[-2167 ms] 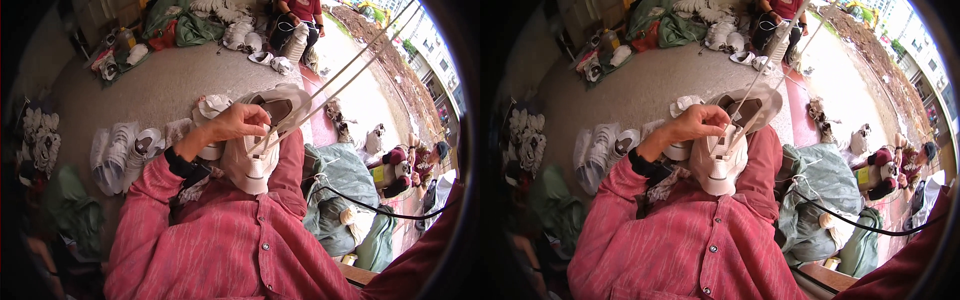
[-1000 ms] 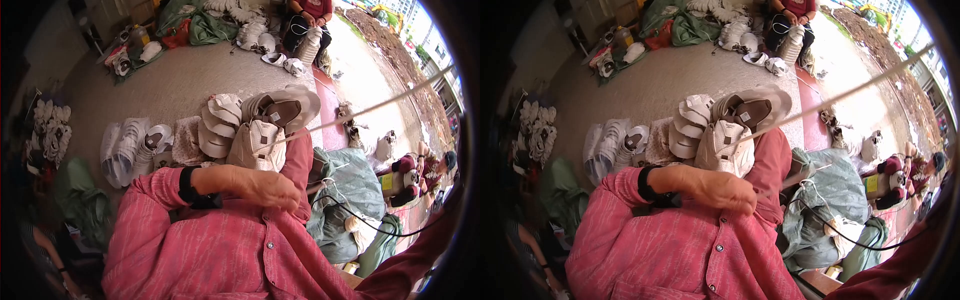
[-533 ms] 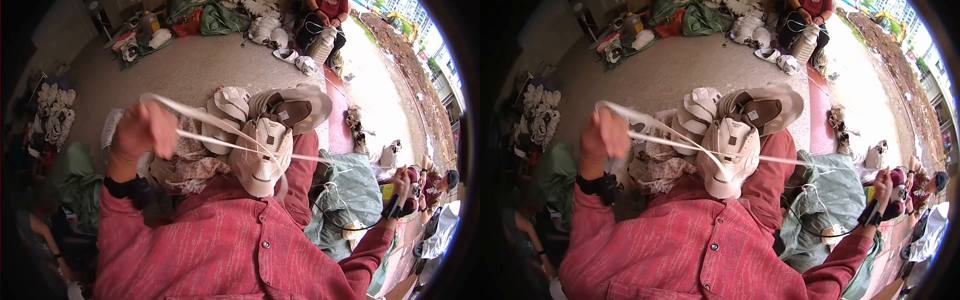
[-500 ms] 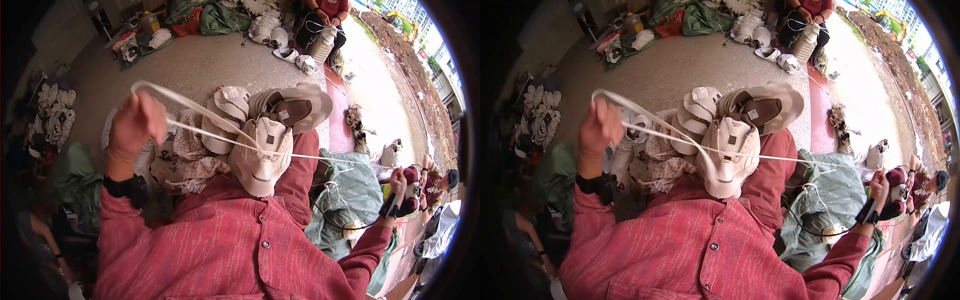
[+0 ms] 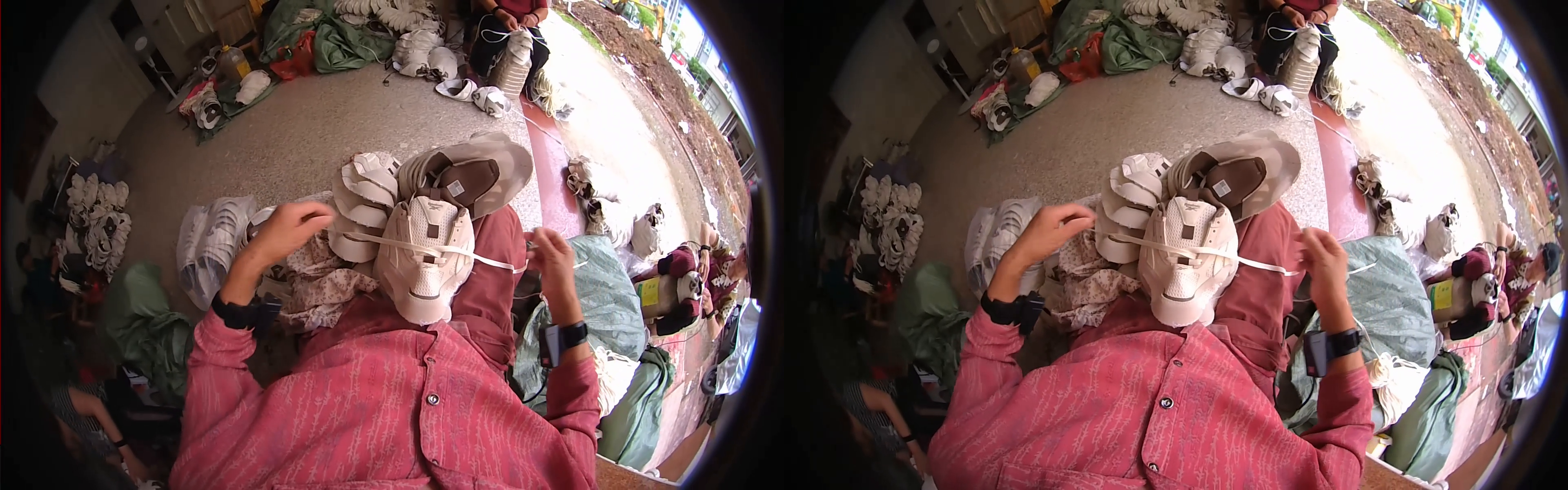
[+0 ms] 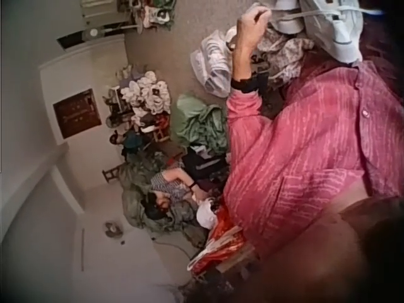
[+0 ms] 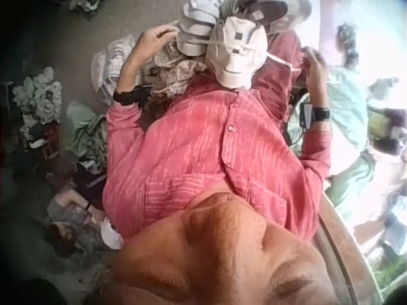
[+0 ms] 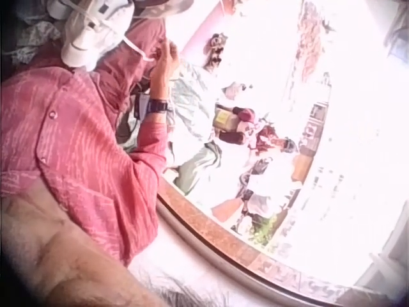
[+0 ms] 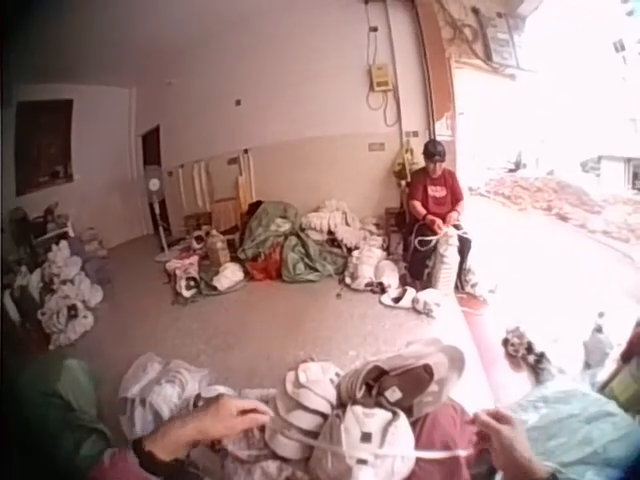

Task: The recorder is lacing a white athletic shoe while sitting among many shoe components.

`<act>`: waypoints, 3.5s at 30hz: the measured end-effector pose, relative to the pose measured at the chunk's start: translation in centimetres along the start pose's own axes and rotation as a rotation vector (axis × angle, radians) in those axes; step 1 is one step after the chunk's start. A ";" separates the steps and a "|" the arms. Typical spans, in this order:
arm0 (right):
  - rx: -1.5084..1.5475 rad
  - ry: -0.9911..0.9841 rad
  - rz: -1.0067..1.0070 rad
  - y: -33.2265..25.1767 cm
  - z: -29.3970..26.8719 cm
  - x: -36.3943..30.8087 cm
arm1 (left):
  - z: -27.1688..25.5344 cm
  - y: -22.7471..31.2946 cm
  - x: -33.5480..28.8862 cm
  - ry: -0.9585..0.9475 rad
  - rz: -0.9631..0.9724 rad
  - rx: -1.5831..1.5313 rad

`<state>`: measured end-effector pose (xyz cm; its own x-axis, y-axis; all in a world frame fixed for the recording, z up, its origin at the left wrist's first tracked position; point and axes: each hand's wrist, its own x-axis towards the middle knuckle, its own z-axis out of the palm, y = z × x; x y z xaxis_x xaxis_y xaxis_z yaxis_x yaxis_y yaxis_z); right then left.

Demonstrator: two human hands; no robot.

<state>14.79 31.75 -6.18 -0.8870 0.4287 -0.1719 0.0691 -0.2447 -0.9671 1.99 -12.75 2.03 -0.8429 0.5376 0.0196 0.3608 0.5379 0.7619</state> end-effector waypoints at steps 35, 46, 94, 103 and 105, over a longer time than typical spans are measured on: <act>-0.969 -0.247 -0.539 -1.3 13.0 -6.5 | 9.2 6.5 9.4 -0.596 0.436 -0.188; -0.835 -0.737 -0.595 -5.3 11.1 -2.4 | 9.3 6.8 9.3 -0.657 0.348 -0.151; 0.849 -0.596 0.382 0.5 9.8 -6.8 | 8.2 5.5 11.0 -0.415 0.642 -0.073; 0.868 -0.477 0.409 2.2 9.7 -6.6 | 8.3 6.7 11.5 -0.414 0.728 0.118; 0.813 -0.469 0.435 2.0 9.9 -6.4 | 8.2 6.7 11.7 -0.377 0.784 0.187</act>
<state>16.06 19.87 -5.17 -0.9600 -0.1763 -0.2176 0.2512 -0.8856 -0.3906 -2.14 2.46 2.07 -0.1509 0.9559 0.2519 0.8660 0.0050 0.5001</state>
